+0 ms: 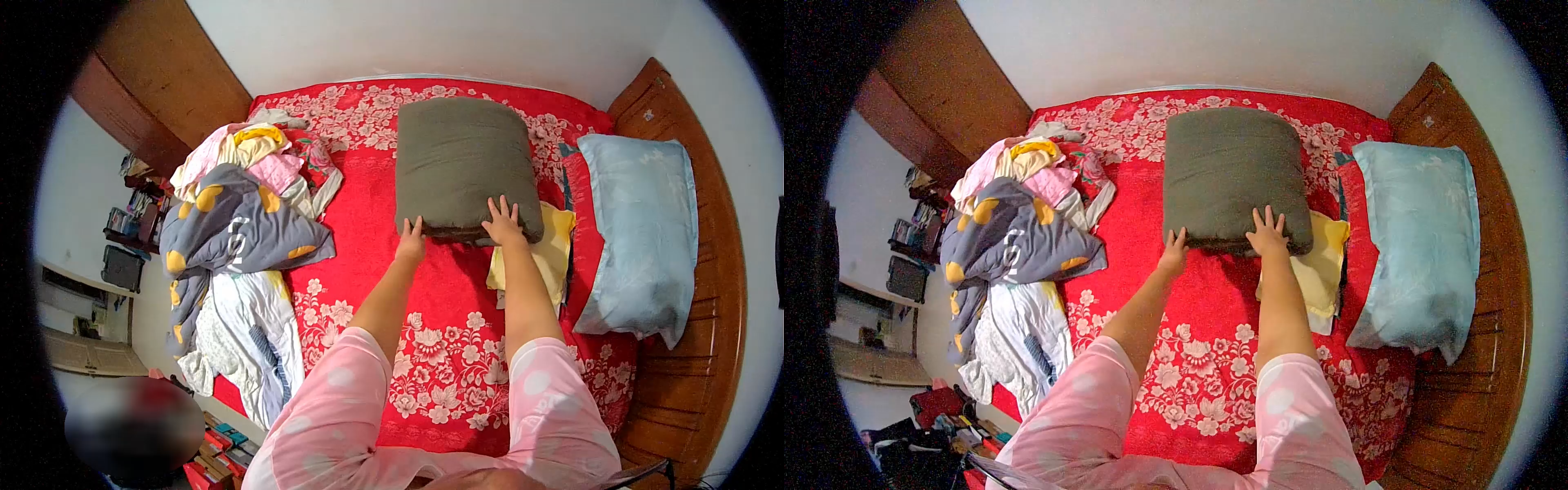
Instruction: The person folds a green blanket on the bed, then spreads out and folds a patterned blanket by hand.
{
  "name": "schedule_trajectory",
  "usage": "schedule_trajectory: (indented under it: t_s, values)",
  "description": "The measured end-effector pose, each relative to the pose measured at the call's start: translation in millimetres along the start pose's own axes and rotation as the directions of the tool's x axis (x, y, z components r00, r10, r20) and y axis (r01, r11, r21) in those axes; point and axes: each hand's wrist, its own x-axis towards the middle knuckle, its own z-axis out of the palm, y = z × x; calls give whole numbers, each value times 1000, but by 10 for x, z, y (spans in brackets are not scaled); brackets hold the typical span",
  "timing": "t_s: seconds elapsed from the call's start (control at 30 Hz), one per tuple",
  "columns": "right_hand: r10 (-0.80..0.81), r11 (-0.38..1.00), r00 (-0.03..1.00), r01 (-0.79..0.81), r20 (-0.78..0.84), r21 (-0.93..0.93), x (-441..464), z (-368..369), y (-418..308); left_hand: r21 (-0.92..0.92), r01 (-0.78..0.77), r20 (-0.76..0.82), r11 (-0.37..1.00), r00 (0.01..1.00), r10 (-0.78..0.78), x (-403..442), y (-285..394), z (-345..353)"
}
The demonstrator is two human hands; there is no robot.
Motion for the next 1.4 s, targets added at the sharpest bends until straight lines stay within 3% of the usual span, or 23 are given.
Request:
schedule_trajectory:
  t_s: [0.07,0.17,0.2,0.33,0.43,0.53,0.7,0.77,0.8,0.93,0.97,1.03,1.13,1.27,1.37,1.4]
  values:
    - [-6,999,1000,8,-27,44,-143,-31,-45,-286,51,-95,957,992,-81,-184,48,62]
    - [-80,990,983,96,-163,99,-501,102,-88,-467,-95,-137,879,990,34,-658,159,-85]
    - [-161,971,954,199,-251,134,-507,320,-27,-460,-87,-177,884,984,5,-859,263,-172]
    - [-369,860,870,453,-326,235,-1246,619,-201,-574,-84,-205,814,978,-44,-1453,209,-283]
    - [-398,835,892,449,-213,319,-1787,688,-410,-627,-97,-236,773,969,-69,-1926,13,-362]
    - [-492,754,844,536,-213,380,-2179,726,-667,-731,-119,-210,672,976,-57,-2464,-293,-452]
    - [-638,580,749,619,-177,529,-2888,924,-1160,-722,-39,-218,691,960,-173,-3648,-983,-695]
    - [-660,553,735,617,-158,560,-3344,984,-1369,-703,16,-233,711,939,-252,-4117,-1386,-682]
    - [-674,571,729,615,-117,544,-3519,1032,-1457,-756,-19,-259,654,927,-272,-4287,-1695,-583]
    - [-723,623,690,622,45,475,-3969,1340,-1717,-728,225,-165,647,859,-484,-5171,-2256,-783]
    - [-729,636,678,620,93,460,-4090,1379,-1812,-784,202,-170,587,839,-517,-5309,-2462,-738]
    - [-717,661,676,581,172,475,-4268,1486,-2029,-746,269,-183,610,797,-575,-5492,-2906,-654]
    - [-659,719,683,446,316,533,-4446,1644,-2410,-747,243,-247,619,763,-598,-5529,-3593,-421]
    - [-725,644,671,582,154,497,-4297,2078,-2913,-831,209,-189,515,765,-615,-5443,-4049,-867]
    - [-562,779,780,386,275,495,-4350,2291,-3496,-762,210,-261,613,767,-586,-5280,-4638,-1254]
    - [-610,716,774,449,167,534,-4077,2711,-3518,-738,197,-303,645,757,-579,-5245,-4835,-1398]
